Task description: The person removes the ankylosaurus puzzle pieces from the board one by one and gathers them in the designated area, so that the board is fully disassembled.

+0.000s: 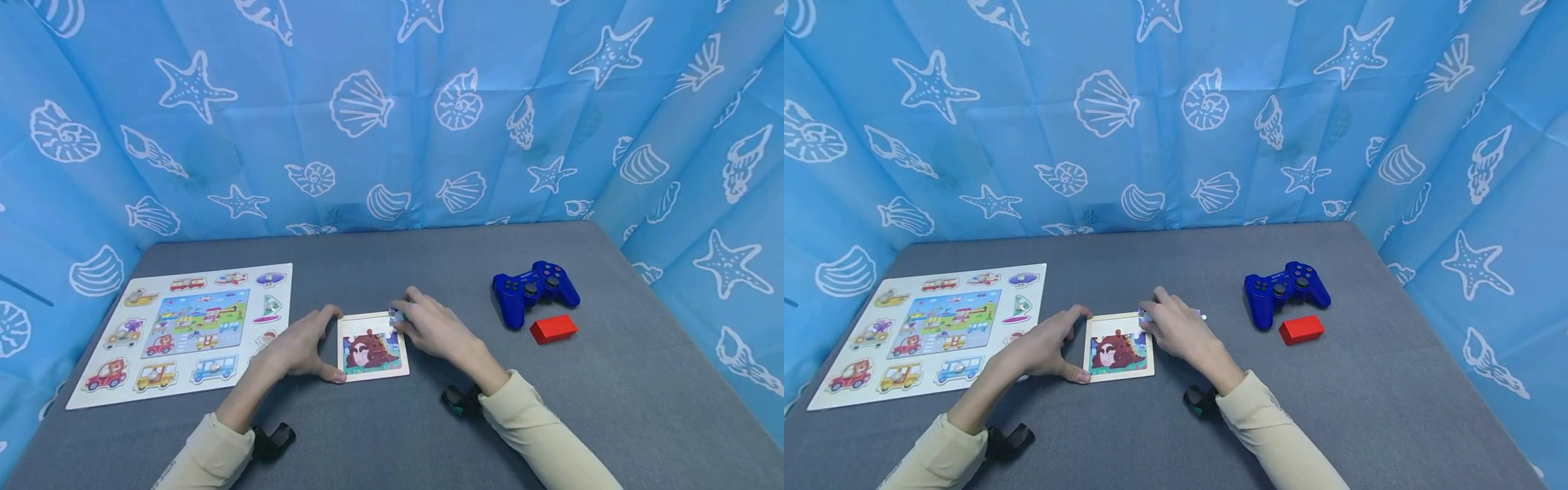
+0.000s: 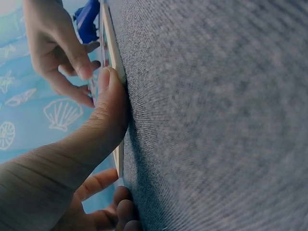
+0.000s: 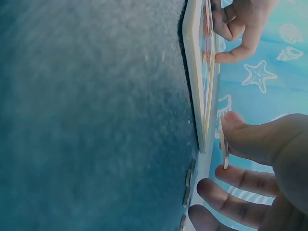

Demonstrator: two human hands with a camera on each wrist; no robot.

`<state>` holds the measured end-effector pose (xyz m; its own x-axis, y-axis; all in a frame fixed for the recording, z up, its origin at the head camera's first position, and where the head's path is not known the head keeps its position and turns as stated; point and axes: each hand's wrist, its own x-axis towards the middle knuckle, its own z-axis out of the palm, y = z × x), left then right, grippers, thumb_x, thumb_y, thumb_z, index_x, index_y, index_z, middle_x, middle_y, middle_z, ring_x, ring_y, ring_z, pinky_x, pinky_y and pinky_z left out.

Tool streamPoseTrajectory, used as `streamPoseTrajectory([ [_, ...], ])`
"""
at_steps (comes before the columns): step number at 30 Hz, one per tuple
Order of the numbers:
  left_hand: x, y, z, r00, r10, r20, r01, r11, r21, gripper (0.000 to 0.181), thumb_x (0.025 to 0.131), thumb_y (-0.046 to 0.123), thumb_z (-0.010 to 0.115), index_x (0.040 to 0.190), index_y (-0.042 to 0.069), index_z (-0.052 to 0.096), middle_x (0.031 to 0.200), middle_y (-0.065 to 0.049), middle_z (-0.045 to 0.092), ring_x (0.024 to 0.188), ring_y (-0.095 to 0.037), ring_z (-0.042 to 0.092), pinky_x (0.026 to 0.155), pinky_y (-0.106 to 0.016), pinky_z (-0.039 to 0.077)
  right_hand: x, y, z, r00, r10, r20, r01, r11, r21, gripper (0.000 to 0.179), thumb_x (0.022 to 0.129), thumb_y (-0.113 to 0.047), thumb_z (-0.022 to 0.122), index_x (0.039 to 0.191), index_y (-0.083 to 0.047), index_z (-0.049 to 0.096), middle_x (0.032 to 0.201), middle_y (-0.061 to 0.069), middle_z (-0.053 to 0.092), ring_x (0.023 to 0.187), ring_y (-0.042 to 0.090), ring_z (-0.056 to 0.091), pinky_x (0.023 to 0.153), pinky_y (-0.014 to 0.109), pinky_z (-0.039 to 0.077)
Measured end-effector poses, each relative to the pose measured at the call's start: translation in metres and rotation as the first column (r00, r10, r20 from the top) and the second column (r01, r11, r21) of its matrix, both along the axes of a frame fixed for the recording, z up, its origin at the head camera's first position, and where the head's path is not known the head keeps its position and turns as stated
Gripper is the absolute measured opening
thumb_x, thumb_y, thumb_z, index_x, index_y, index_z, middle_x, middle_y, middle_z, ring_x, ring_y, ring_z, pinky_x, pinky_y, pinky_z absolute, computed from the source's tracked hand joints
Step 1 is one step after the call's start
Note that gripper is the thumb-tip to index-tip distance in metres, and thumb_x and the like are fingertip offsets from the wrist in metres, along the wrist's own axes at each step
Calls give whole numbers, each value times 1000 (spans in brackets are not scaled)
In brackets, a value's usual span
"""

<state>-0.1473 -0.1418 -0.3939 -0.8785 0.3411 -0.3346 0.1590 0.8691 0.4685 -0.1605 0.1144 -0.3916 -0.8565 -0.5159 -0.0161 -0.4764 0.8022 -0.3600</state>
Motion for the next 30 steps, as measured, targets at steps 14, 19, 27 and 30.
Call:
streamPoseTrajectory([
  [14,2,0,1,1000,-10,-14,10,1000,3,101,65,44,97,146,16,42,125,-17,61,116,-32,63,100,-54,50,0,33,6,1000,-21,6,21,1000,-5,39,101,-20,65,137,-7,62,121,12,62,96,21,61,78,41,54],
  [19,4,0,2,1000,-20,-21,20,1000,7,101,65,43,97,145,14,43,123,-17,61,112,-31,63,98,-54,51,-2,51,8,998,-64,21,64,998,10,38,101,-20,66,137,-8,63,121,13,62,96,21,62,78,41,54],
  [27,4,0,2,999,-26,-24,27,1000,9,100,66,44,96,145,15,43,123,-17,61,112,-31,63,98,-54,51,-1,77,3,994,-107,2,107,994,31,38,99,-20,68,135,-7,65,119,14,64,96,24,62,84,45,55],
  [30,4,0,2,999,-24,-24,24,1000,9,100,66,44,96,145,15,42,124,-18,61,114,-32,63,99,-54,50,1,85,2,994,-109,6,108,993,40,38,99,-19,68,134,-6,65,119,15,65,99,26,64,87,48,55],
])
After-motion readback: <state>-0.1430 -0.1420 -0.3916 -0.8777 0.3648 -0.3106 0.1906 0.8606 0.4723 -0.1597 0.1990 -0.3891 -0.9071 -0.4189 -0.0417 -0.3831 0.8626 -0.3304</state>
